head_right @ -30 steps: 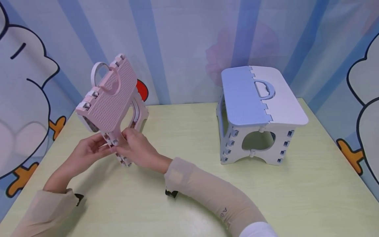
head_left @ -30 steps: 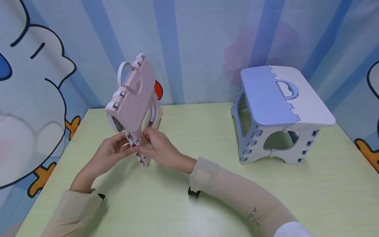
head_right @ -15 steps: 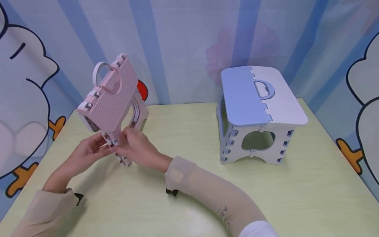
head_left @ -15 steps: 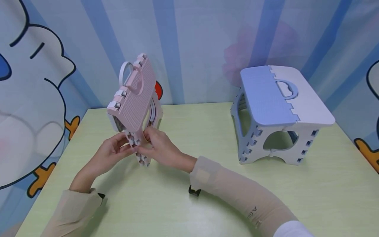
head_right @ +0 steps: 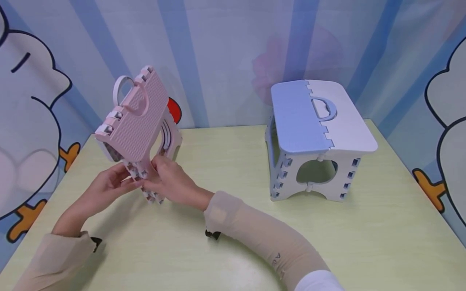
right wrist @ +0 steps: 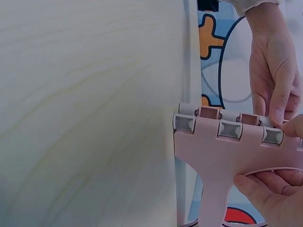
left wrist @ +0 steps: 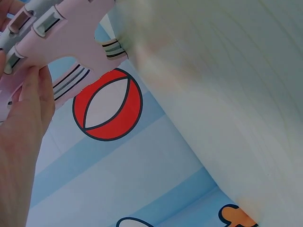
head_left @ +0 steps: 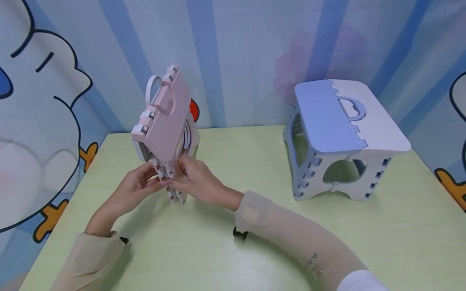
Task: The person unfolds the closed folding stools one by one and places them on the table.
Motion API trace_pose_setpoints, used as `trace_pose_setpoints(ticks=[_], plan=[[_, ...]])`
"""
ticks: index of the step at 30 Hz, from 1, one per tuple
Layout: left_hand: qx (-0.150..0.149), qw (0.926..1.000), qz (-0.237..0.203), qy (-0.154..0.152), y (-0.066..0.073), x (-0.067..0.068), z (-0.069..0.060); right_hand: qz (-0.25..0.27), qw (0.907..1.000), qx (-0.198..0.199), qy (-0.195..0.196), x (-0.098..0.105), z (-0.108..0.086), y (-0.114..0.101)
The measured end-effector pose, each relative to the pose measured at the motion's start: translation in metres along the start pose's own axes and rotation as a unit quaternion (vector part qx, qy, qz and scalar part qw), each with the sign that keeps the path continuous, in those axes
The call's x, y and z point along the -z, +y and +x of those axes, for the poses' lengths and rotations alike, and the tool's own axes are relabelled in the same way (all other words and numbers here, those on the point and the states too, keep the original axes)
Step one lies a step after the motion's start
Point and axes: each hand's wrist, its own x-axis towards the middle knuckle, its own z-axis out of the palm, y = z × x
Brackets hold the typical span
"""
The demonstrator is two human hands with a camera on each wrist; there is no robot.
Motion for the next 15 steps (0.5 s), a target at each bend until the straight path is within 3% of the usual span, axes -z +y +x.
trace_pose_setpoints(ticks=[15], plan=[[0.012, 0.9999, -0.001, -0.002, 0.0016, -0.0010, -0.0004, 0.017, 0.9998, 0.008, 0.001, 0.0068, -0.0062, 0.0027]])
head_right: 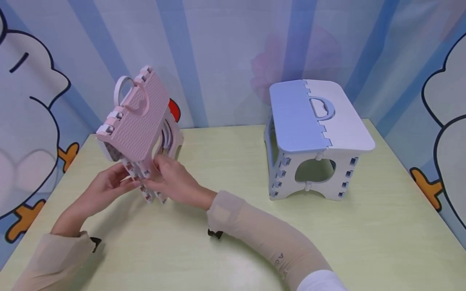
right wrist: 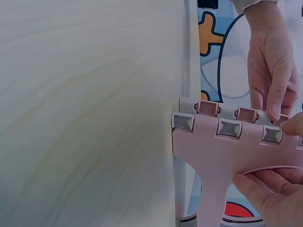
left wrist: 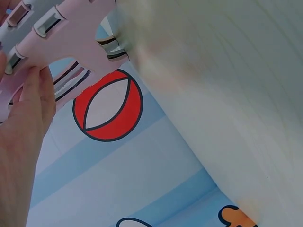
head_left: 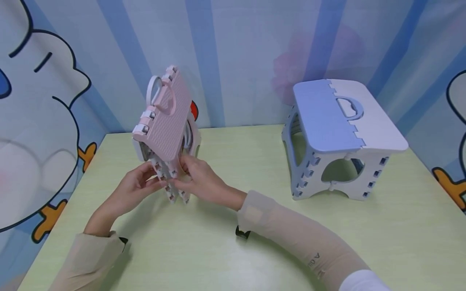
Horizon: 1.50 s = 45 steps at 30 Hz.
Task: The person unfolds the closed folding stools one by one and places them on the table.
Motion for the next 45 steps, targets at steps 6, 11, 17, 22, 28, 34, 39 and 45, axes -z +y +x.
trace_pose_setpoints(ticks=[6, 11, 17, 22, 28, 34, 39, 45], plan=[[0.000, 1.0000, -0.005, 0.000, -0.002, -0.001, 0.000, -0.007, 0.9999, -0.013, -0.001, 0.003, -0.003, 0.002], [0.000, 1.0000, -0.005, 0.002, -0.002, -0.002, 0.000, -0.024, 0.9996, -0.015, 0.000, 0.005, -0.006, 0.003], [0.004, 1.0000, -0.002, 0.000, -0.001, -0.002, 0.000, -0.023, 0.9996, -0.016, 0.004, 0.008, -0.008, 0.003], [0.001, 1.0000, -0.004, -0.003, -0.002, -0.002, 0.000, -0.024, 0.9997, -0.011, 0.003, 0.011, -0.010, 0.004], [-0.004, 1.0000, 0.002, -0.008, -0.002, -0.002, 0.001, -0.016, 0.9999, -0.004, 0.002, 0.015, -0.013, 0.006], [0.000, 0.9999, 0.008, -0.010, -0.003, -0.002, 0.001, -0.007, 1.0000, -0.006, 0.002, 0.018, -0.016, 0.006], [0.000, 0.9999, 0.013, -0.011, -0.003, -0.002, 0.002, -0.002, 1.0000, -0.006, 0.004, 0.021, -0.018, 0.007], [0.002, 0.9999, 0.011, -0.011, 0.000, -0.004, 0.002, -0.003, 1.0000, 0.000, 0.009, 0.023, -0.020, 0.011]])
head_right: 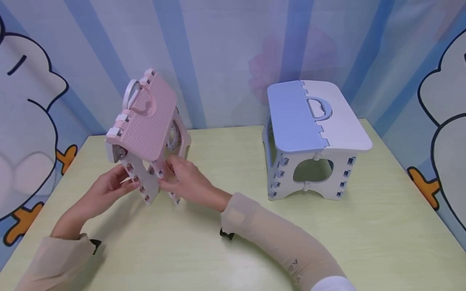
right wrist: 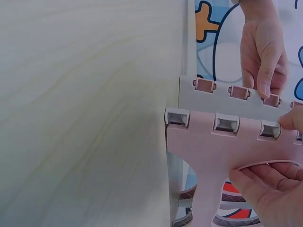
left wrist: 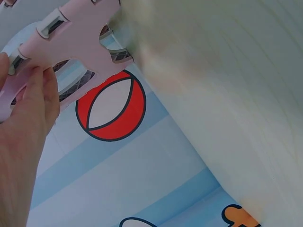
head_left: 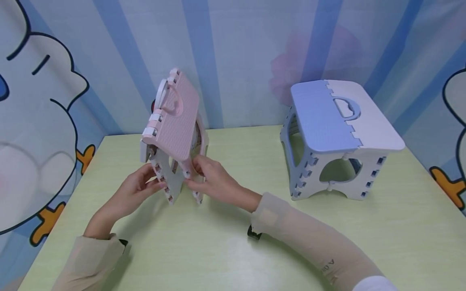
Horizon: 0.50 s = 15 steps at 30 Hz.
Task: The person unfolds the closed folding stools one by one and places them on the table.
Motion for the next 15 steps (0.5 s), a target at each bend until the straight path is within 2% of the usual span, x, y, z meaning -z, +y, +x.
trace_pose_setpoints(ticks=[15], plan=[[-0.011, 0.9999, 0.011, -0.001, -0.0022, 0.0012, -0.0004, 0.010, 0.9999, -0.003, -0.004, 0.0069, -0.0051, 0.0022]])
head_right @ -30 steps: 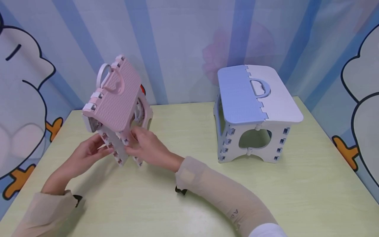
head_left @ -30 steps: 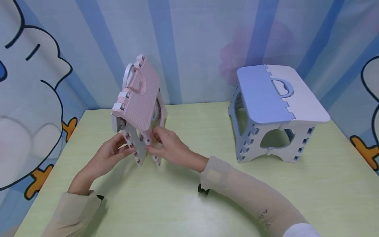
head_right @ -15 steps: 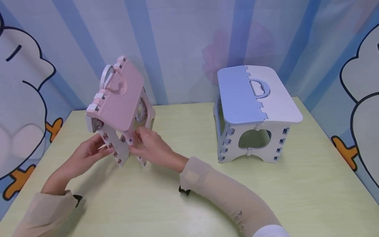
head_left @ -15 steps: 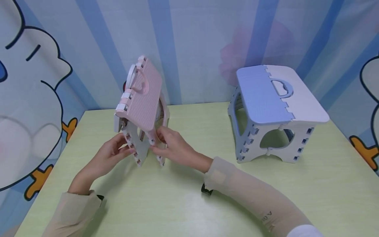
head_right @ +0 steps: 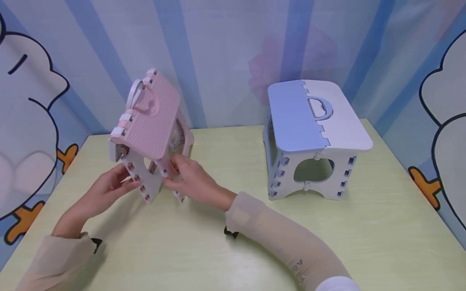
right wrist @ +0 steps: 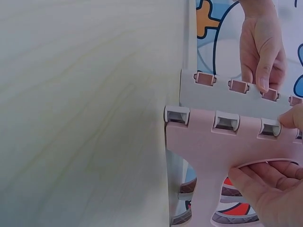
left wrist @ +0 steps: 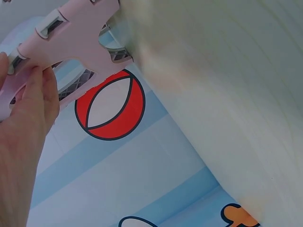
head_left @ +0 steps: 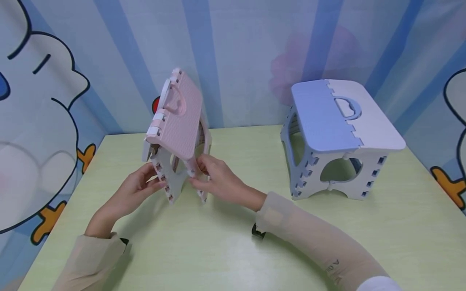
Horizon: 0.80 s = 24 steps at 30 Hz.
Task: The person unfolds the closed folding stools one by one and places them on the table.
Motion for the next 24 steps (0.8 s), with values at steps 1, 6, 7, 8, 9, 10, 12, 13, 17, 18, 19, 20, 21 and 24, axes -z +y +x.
trace_pose_setpoints(ticks=[1, 6, 7, 8, 9, 10, 12, 13, 17, 18, 19, 20, 21, 24], plan=[[0.000, 1.0000, 0.000, -0.001, 0.000, 0.000, 0.000, 0.000, 1.0000, -0.001, 0.000, 0.001, 0.000, 0.000], [0.006, 1.0000, 0.001, -0.003, 0.001, 0.000, 0.001, 0.002, 1.0000, -0.003, 0.003, 0.003, -0.002, 0.002], [0.008, 1.0000, 0.001, -0.003, 0.001, 0.000, 0.002, 0.001, 1.0000, -0.004, 0.004, 0.004, -0.002, 0.002], [0.009, 1.0000, 0.001, -0.003, 0.001, -0.001, 0.002, 0.002, 1.0000, -0.003, 0.004, 0.005, -0.002, 0.002], [0.009, 1.0000, 0.000, -0.003, 0.002, -0.001, 0.002, 0.003, 1.0000, -0.003, 0.005, 0.005, -0.003, 0.002], [0.009, 1.0000, -0.001, -0.003, 0.002, -0.001, 0.002, 0.003, 1.0000, -0.003, 0.006, 0.006, -0.003, 0.002], [0.010, 0.9999, -0.001, -0.002, 0.002, -0.002, 0.002, 0.005, 1.0000, -0.001, 0.007, 0.007, -0.004, 0.002], [0.011, 0.9999, -0.002, -0.002, 0.003, -0.002, 0.002, 0.004, 1.0000, -0.001, 0.007, 0.007, -0.004, 0.002], [0.009, 1.0000, 0.002, -0.001, 0.004, -0.003, 0.001, 0.003, 1.0000, -0.004, 0.006, 0.009, -0.006, 0.003], [0.010, 1.0000, 0.002, 0.000, 0.004, -0.003, 0.001, 0.002, 1.0000, -0.005, 0.006, 0.009, -0.007, 0.003], [0.010, 1.0000, 0.002, 0.000, 0.004, -0.004, 0.001, 0.001, 1.0000, -0.006, 0.006, 0.009, -0.007, 0.003], [0.009, 0.9999, 0.004, 0.000, 0.005, -0.004, 0.001, 0.001, 1.0000, -0.006, 0.006, 0.010, -0.007, 0.004], [0.010, 0.9999, 0.004, -0.001, 0.005, -0.004, 0.001, 0.001, 1.0000, -0.006, 0.007, 0.010, -0.008, 0.004], [0.014, 0.9999, 0.006, -0.002, 0.005, -0.004, 0.001, 0.000, 1.0000, -0.005, 0.008, 0.011, -0.009, 0.005]])
